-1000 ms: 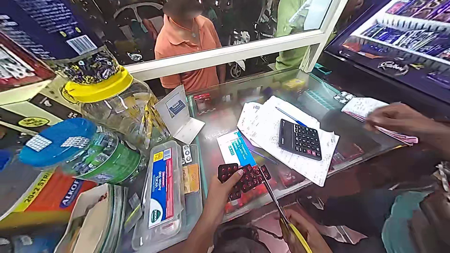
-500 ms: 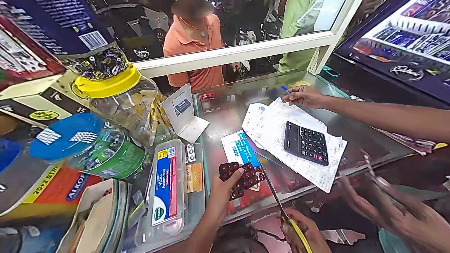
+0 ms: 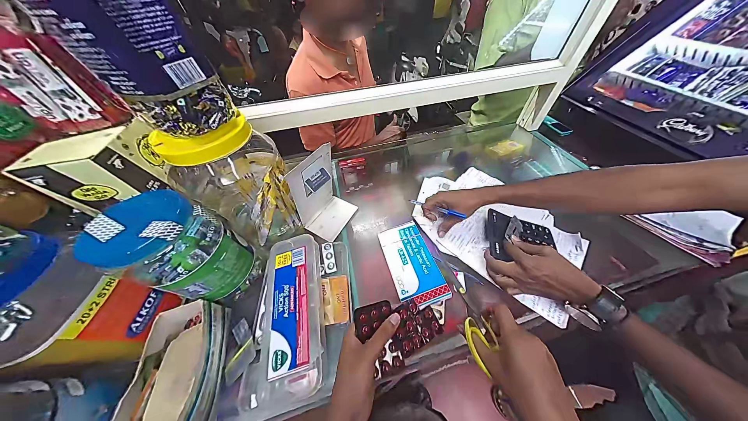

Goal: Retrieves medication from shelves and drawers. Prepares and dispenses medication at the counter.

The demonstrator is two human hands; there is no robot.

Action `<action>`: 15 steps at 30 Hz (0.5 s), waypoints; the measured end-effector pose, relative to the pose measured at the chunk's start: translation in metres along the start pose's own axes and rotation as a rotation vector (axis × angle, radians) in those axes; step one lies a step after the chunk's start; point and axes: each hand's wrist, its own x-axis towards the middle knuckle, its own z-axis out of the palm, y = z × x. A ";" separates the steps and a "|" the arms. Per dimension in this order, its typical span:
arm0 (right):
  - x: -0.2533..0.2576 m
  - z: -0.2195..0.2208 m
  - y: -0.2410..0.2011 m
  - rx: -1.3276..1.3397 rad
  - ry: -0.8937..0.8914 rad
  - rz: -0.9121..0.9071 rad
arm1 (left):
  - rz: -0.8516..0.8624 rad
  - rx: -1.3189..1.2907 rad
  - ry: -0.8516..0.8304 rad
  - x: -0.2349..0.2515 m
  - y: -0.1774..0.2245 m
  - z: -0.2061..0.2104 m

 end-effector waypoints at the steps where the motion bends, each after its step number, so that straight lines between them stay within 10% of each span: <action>1: 0.001 0.002 -0.003 -0.001 -0.004 0.012 | -0.003 -0.007 -0.010 -0.005 0.000 -0.002; 15: -0.021 0.041 -0.091 -0.157 -0.076 -0.222 | 0.100 -0.005 -0.074 -0.054 0.026 -0.041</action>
